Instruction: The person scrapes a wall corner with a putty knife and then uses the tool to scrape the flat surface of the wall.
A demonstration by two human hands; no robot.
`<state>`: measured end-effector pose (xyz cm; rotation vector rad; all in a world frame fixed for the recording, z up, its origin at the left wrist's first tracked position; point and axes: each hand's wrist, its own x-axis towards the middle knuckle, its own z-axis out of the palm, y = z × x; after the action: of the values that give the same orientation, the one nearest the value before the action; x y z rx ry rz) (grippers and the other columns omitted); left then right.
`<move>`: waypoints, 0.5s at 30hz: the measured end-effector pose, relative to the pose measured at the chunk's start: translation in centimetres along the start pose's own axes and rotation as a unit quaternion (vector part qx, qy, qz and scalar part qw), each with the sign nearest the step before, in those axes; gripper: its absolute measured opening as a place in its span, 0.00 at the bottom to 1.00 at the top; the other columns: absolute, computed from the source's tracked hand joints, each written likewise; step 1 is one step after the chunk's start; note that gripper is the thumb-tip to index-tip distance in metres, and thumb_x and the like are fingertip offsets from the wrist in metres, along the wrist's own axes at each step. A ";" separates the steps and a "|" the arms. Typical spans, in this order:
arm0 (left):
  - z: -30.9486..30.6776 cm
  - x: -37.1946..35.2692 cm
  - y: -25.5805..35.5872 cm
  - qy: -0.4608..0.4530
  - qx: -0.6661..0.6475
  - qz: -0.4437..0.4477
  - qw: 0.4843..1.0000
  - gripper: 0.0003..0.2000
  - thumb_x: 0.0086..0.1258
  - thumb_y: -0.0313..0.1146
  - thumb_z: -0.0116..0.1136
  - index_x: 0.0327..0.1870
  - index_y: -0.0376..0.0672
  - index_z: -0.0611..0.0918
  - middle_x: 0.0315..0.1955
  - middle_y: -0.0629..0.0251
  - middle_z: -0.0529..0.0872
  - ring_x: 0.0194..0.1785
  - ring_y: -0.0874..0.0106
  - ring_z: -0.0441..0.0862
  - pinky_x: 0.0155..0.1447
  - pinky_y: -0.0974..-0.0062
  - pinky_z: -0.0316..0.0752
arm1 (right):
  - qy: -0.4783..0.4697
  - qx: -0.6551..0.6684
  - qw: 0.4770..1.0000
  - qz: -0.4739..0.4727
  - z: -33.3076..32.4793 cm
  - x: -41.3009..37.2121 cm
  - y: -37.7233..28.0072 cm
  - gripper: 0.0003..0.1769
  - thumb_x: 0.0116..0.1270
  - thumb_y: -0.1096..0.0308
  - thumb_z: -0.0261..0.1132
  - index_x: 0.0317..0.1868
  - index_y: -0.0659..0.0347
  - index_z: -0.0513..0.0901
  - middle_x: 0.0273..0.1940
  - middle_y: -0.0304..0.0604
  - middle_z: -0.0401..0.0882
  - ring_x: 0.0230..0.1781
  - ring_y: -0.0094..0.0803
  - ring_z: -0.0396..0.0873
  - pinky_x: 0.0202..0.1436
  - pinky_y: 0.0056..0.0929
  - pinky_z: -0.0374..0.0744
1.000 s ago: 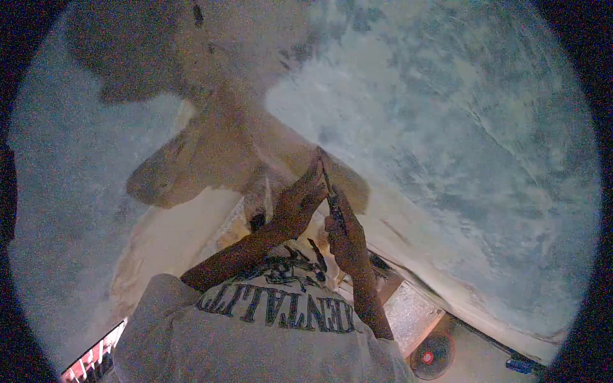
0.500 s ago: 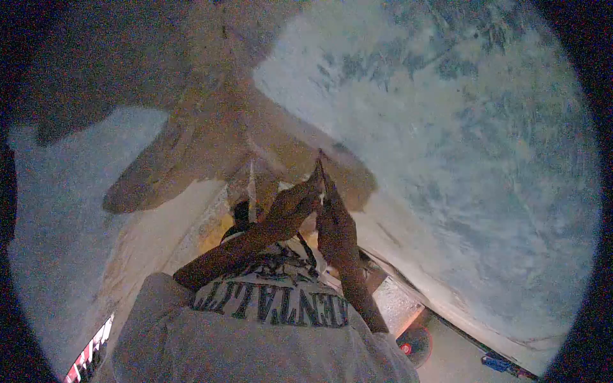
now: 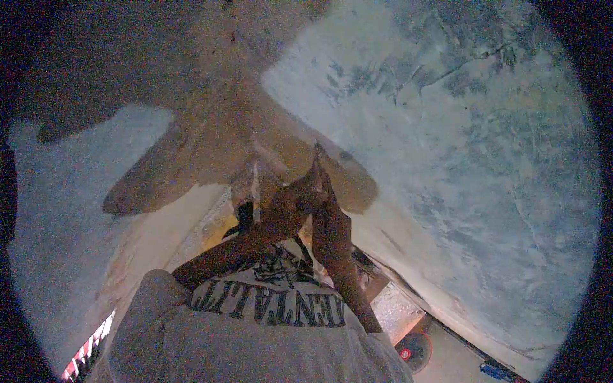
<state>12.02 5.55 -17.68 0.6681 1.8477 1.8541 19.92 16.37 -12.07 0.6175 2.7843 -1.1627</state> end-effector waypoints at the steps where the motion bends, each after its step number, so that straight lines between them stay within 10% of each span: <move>1: -0.3 0.2 -0.2 0.015 -0.008 0.008 1.000 0.27 0.77 0.44 0.55 0.70 0.37 0.71 0.49 0.49 0.87 0.48 0.64 0.86 0.53 0.66 0.80 | 0.016 0.000 0.999 -0.028 0.6 0.1 -0.1 0.31 0.74 0.73 0.54 0.76 0.57 0.60 0.39 0.63 0.84 0.38 0.59 0.84 0.38 0.47 0.80; 5: 0.2 0.7 -1.4 0.080 -0.001 0.097 0.992 0.23 0.77 0.41 0.56 0.65 0.33 0.74 0.43 0.44 0.87 0.45 0.62 0.88 0.49 0.67 0.81 | 0.026 0.024 0.999 -0.019 -0.1 -0.2 -1.0 0.29 0.74 0.72 0.55 0.74 0.57 0.62 0.39 0.62 0.84 0.36 0.59 0.84 0.37 0.48 0.80; 8: -0.7 1.1 -0.1 0.068 0.026 -0.022 0.997 0.20 0.76 0.39 0.56 0.60 0.32 0.78 0.46 0.42 0.86 0.44 0.62 0.89 0.48 0.66 0.81 | 0.062 -0.009 0.996 -0.067 1.3 0.5 -1.3 0.30 0.74 0.73 0.56 0.74 0.56 0.63 0.40 0.61 0.84 0.36 0.57 0.84 0.36 0.47 0.80; 11: 0.0 1.1 -1.8 0.104 0.015 0.101 0.989 0.19 0.75 0.37 0.56 0.59 0.32 0.79 0.45 0.40 0.86 0.43 0.61 0.89 0.45 0.66 0.81 | 0.069 -0.015 0.993 -0.091 1.5 0.0 0.1 0.30 0.74 0.72 0.56 0.75 0.53 0.63 0.41 0.61 0.85 0.35 0.56 0.85 0.37 0.47 0.81; 15: 0.1 1.1 -0.4 0.104 0.023 0.045 0.993 0.19 0.73 0.36 0.57 0.58 0.32 0.79 0.40 0.41 0.86 0.40 0.61 0.89 0.40 0.67 0.80 | 0.030 0.039 0.999 0.019 0.5 0.2 -2.1 0.30 0.75 0.71 0.56 0.75 0.50 0.63 0.47 0.62 0.84 0.39 0.53 0.86 0.38 0.46 0.81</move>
<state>11.24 6.29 -18.07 0.6013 2.0266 2.0107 18.83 14.77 -11.06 0.7197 2.7741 -1.2712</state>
